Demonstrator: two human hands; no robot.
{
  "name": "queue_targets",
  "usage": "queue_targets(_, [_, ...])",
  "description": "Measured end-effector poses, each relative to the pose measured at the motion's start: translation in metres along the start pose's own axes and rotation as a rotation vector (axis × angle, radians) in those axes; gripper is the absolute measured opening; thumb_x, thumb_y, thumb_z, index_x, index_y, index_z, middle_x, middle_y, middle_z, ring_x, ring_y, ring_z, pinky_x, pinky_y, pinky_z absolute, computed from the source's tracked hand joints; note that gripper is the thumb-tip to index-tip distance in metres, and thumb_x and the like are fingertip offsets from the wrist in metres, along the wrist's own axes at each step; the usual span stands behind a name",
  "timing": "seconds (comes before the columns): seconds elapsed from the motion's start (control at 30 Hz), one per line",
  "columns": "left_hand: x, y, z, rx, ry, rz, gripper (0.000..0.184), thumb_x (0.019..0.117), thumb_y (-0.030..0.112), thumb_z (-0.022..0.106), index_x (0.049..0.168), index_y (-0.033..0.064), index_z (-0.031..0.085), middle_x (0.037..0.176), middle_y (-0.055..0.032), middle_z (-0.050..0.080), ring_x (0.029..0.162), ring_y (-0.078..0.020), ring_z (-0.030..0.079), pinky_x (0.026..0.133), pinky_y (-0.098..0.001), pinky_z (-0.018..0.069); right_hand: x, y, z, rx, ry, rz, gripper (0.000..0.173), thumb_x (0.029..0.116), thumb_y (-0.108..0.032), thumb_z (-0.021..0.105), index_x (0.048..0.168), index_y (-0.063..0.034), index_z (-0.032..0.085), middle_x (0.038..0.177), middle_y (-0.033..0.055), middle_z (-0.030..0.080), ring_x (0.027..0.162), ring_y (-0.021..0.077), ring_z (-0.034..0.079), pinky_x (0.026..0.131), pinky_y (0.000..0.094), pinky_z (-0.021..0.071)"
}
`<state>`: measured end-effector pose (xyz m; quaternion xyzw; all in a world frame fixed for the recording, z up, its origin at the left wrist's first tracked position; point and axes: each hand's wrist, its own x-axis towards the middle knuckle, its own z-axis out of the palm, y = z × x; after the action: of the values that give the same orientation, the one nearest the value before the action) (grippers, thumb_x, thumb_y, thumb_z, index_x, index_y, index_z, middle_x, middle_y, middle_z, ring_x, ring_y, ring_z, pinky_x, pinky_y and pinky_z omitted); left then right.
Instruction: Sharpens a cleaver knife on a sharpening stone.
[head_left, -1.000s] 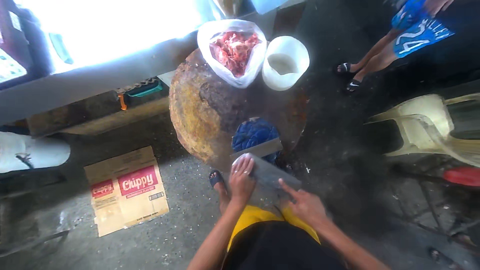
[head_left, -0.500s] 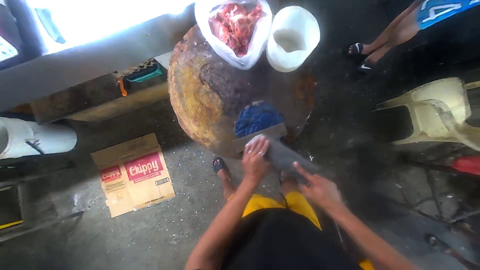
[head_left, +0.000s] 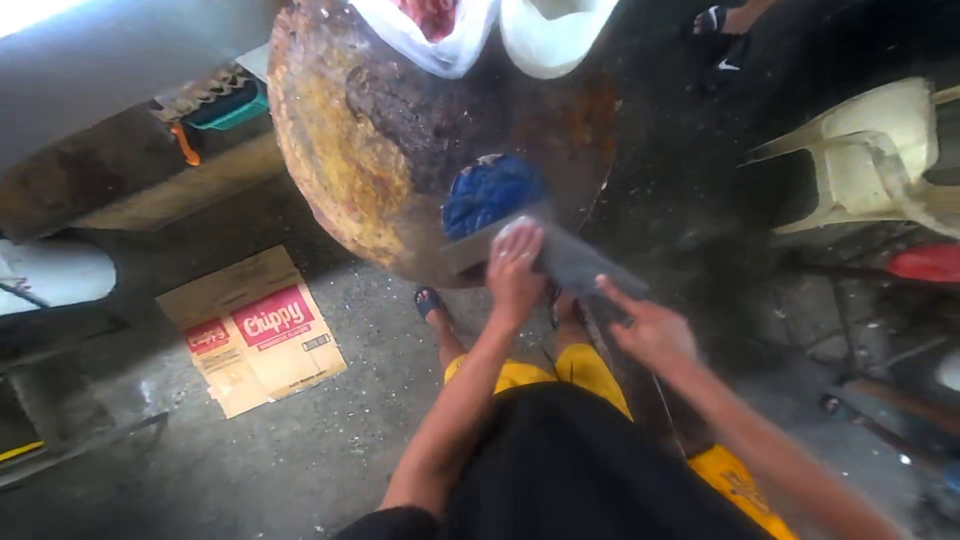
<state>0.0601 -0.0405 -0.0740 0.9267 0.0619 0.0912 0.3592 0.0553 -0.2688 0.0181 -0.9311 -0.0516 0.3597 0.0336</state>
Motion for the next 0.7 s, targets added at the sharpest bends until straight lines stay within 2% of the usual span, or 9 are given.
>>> queue_targets(0.07, [0.030,0.022,0.037,-0.084,-0.011,0.115,0.050,0.0791,0.003,0.075,0.128,0.0135,0.073,0.140,-0.0023,0.066,0.138,-0.0198,0.055,0.122,-0.0424,0.0358,0.002,0.029,-0.016,-0.011,0.038,0.088,0.071,0.0954,-0.033,0.064,0.156,-0.0539,0.033,0.111,0.0202,0.074,0.099,0.0457,0.070,0.080,0.0671,0.0518])
queue_targets(0.13, [0.033,0.020,0.034,-0.071,-0.073,0.151,0.056,0.0786,0.002,0.076,0.133,0.0142,0.070,0.146,-0.0004,0.061,0.142,-0.0179,0.050,0.123,-0.0406,0.0335,0.009,0.031,-0.017,0.005,0.004,0.049,0.074,0.0953,-0.033,0.064,0.158,-0.0513,0.031,0.109,0.0212,0.074,0.097,0.0456,0.070,0.080,0.0661,0.0517])
queue_targets(0.2, [0.005,-0.013,-0.005,0.047,-0.094,0.083,0.058,0.0825,0.011,0.078,0.139,0.0167,0.065,0.150,0.0004,0.057,0.145,-0.0186,0.046,0.124,-0.0435,0.0325,0.025,0.001,-0.001,0.041,-0.099,-0.104,0.072,0.0954,-0.035,0.062,0.158,-0.0511,0.031,0.111,0.0193,0.074,0.098,0.0436,0.070,0.081,0.0652,0.0527])
queue_targets(0.27, [-0.034,-0.065,-0.055,0.220,-0.035,-0.045,0.058,0.0849,0.021,0.079,0.141,0.0213,0.064,0.151,0.0030,0.057,0.144,-0.0171,0.048,0.122,-0.0439,0.0361,0.051,-0.052,0.023,0.058,-0.190,-0.295,0.073,0.0934,-0.038,0.061,0.156,-0.0579,0.030,0.107,0.0154,0.074,0.097,0.0404,0.070,0.079,0.0641,0.0535])
queue_targets(0.33, [-0.060,-0.102,-0.101,0.356,-0.022,-0.142,0.058,0.0863,0.023,0.078,0.142,0.0171,0.063,0.152,-0.0012,0.056,0.144,-0.0199,0.048,0.122,-0.0472,0.0354,0.067,-0.101,0.034,0.074,-0.236,-0.455,0.077,0.0922,-0.035,0.063,0.154,-0.0621,0.027,0.100,0.0144,0.075,0.091,0.0394,0.070,0.075,0.0644,0.0528])
queue_targets(0.43, [-0.058,-0.117,-0.125,0.418,0.033,-0.102,0.058,0.0828,0.027,0.082,0.136,0.0098,0.067,0.147,-0.0069,0.060,0.142,-0.0228,0.051,0.121,-0.0462,0.0365,0.082,-0.122,0.030,0.089,-0.246,-0.581,0.079,0.0930,-0.031,0.064,0.155,-0.0620,0.025,0.095,0.0131,0.074,0.086,0.0371,0.071,0.074,0.0614,0.0533])
queue_targets(0.5, [-0.053,-0.118,-0.122,0.359,0.019,0.006,0.058,0.0800,0.023,0.084,0.133,0.0048,0.067,0.146,-0.0111,0.060,0.142,-0.0263,0.051,0.122,-0.0458,0.0359,0.081,-0.111,0.027,0.092,-0.233,-0.570,0.079,0.0931,-0.030,0.065,0.154,-0.0620,0.026,0.095,0.0129,0.074,0.086,0.0365,0.070,0.075,0.0598,0.0533])
queue_targets(0.57, [-0.042,-0.107,-0.106,0.273,0.001,0.087,0.060,0.0760,0.019,0.086,0.130,0.0017,0.069,0.142,-0.0155,0.062,0.139,-0.0313,0.054,0.120,-0.0482,0.0389,0.073,-0.085,0.024,0.098,-0.164,-0.499,0.077,0.0948,-0.030,0.064,0.155,-0.0609,0.028,0.099,0.0157,0.071,0.089,0.0387,0.069,0.074,0.0604,0.0532])
queue_targets(0.7, [-0.010,-0.036,-0.023,0.114,-0.031,0.181,0.057,0.0752,0.016,0.086,0.129,0.0075,0.071,0.141,-0.0136,0.064,0.138,-0.0299,0.055,0.120,-0.0478,0.0394,0.047,0.022,0.025,0.111,0.145,-0.273,0.070,0.0934,-0.033,0.067,0.153,-0.0557,0.038,0.107,0.0178,0.071,0.092,0.0416,0.069,0.071,0.0639,0.0537])
